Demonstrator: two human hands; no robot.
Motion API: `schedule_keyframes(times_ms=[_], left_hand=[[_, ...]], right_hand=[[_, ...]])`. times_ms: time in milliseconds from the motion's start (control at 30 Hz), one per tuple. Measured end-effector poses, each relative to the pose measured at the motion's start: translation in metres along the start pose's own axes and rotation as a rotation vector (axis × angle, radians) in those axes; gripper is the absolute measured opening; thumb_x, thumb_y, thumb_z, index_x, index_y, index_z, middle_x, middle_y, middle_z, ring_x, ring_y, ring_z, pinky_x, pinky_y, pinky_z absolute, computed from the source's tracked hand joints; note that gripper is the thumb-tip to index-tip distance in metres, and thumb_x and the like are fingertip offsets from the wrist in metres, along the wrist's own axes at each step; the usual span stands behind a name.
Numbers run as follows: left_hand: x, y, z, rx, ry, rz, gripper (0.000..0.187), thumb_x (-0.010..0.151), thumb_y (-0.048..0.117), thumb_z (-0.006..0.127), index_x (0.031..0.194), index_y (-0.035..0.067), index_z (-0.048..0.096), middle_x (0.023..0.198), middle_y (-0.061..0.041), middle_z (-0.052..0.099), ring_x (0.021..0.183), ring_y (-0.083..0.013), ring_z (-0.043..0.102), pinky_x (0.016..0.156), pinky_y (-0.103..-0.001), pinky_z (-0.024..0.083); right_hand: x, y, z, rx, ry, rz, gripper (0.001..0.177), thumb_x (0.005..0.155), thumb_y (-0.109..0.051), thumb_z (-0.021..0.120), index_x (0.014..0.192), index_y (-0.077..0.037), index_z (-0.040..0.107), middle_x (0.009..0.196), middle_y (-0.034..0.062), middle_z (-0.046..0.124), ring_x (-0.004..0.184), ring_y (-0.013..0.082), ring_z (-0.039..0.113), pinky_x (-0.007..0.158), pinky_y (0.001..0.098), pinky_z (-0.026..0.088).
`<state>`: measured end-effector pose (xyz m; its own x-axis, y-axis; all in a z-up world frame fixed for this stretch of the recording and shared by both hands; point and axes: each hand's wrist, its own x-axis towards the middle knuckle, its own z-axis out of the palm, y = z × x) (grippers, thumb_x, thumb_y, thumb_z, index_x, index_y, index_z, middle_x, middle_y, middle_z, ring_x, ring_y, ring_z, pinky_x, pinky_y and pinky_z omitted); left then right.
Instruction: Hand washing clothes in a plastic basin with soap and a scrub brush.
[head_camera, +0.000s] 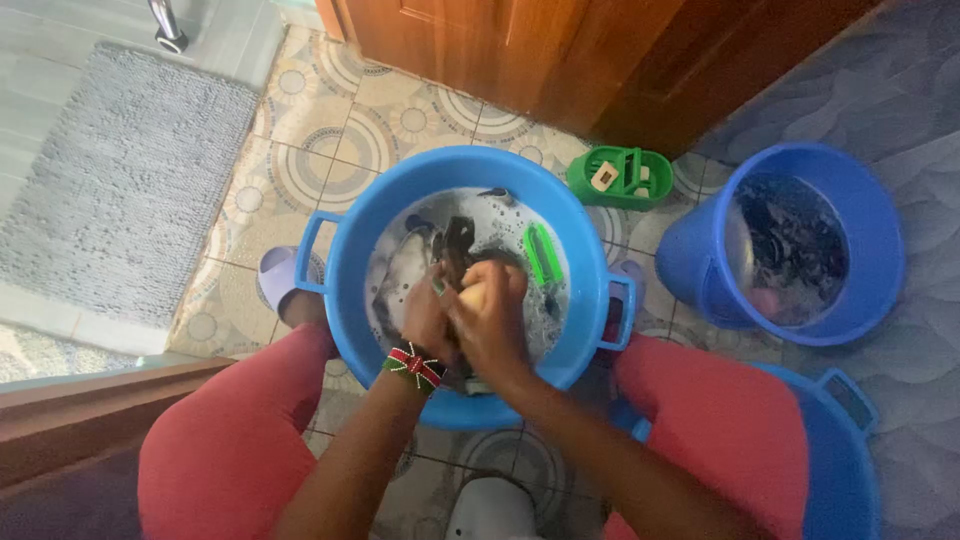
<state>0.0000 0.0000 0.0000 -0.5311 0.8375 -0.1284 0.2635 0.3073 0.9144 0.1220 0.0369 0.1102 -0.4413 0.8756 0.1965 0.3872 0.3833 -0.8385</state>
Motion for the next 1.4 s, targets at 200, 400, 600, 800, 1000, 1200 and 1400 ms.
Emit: schedule_keyframes(times_ms=[200,400,600,800,1000,1200,1400], left_hand=[[-0.009,0.076,-0.013,-0.552,0.025,-0.347,0.049,0.102,0.044,0.048,0.107,0.002,0.070,0.088,-0.009,0.071,0.080,-0.0196,0.064,0.072,-0.037,0.052],[0.007,0.040,-0.018,-0.264,-0.004,-0.389,0.037,0.098,0.031,0.054,0.110,0.000,0.069,0.091,-0.015,0.073,0.084,-0.0253,0.068,0.076,-0.039,0.054],[-0.017,0.126,-0.055,0.351,-0.136,-0.208,0.057,0.098,0.026,0.053,0.155,0.025,0.044,0.109,-0.023,0.071,0.098,-0.0430,0.064,0.086,-0.054,0.048],[-0.025,0.102,-0.042,0.234,-0.160,0.617,0.045,0.072,0.007,0.058,0.115,0.017,0.069,0.117,-0.014,0.071,0.120,-0.0359,0.054,0.107,-0.054,0.043],[-0.028,0.167,-0.070,0.058,-0.395,0.102,0.025,0.090,0.026,0.072,0.101,0.007,0.058,0.097,-0.015,0.062,0.090,-0.0349,0.065,0.081,-0.044,0.052],[-0.027,0.102,-0.045,0.179,-0.301,0.392,0.021,0.094,0.022,0.068,0.109,0.008,0.069,0.105,-0.013,0.068,0.099,-0.0314,0.065,0.087,-0.044,0.053],[-0.027,0.140,-0.067,0.432,-0.331,0.651,0.017,0.071,0.020,0.078,0.073,0.005,0.070,0.083,-0.014,0.065,0.090,-0.0371,0.061,0.081,-0.048,0.049]], right_hand=[[0.023,0.016,-0.017,0.660,-0.285,0.680,0.033,0.088,-0.019,0.072,0.111,-0.010,0.050,0.099,0.0059,0.057,0.090,0.0165,0.062,0.075,0.0367,0.054],[0.029,0.032,-0.042,0.751,-0.585,0.754,0.029,0.089,-0.012,0.066,0.113,-0.011,0.050,0.096,0.0020,0.053,0.083,0.0123,0.057,0.064,0.0310,0.052],[0.059,0.035,-0.092,0.615,-0.673,0.634,0.030,0.086,-0.006,0.062,0.116,-0.009,0.059,0.104,0.0052,0.060,0.094,0.0220,0.063,0.076,0.0424,0.058],[0.090,0.063,-0.127,0.668,-0.325,0.907,0.041,0.073,0.003,0.058,0.112,-0.009,0.061,0.101,0.0121,0.064,0.092,0.0351,0.067,0.081,0.0569,0.060],[0.097,0.080,-0.142,0.882,-0.273,0.915,0.041,0.071,0.002,0.055,0.109,-0.012,0.062,0.102,0.0086,0.067,0.095,0.0302,0.068,0.085,0.0575,0.058],[0.104,0.104,-0.145,1.025,-0.195,0.991,0.034,0.076,-0.004,0.057,0.109,-0.010,0.063,0.110,0.0105,0.069,0.104,0.0294,0.066,0.093,0.0525,0.056],[0.098,0.097,-0.143,1.120,-0.245,0.916,0.034,0.077,-0.006,0.058,0.110,-0.008,0.065,0.115,0.0114,0.070,0.111,0.0311,0.067,0.102,0.0537,0.054]])
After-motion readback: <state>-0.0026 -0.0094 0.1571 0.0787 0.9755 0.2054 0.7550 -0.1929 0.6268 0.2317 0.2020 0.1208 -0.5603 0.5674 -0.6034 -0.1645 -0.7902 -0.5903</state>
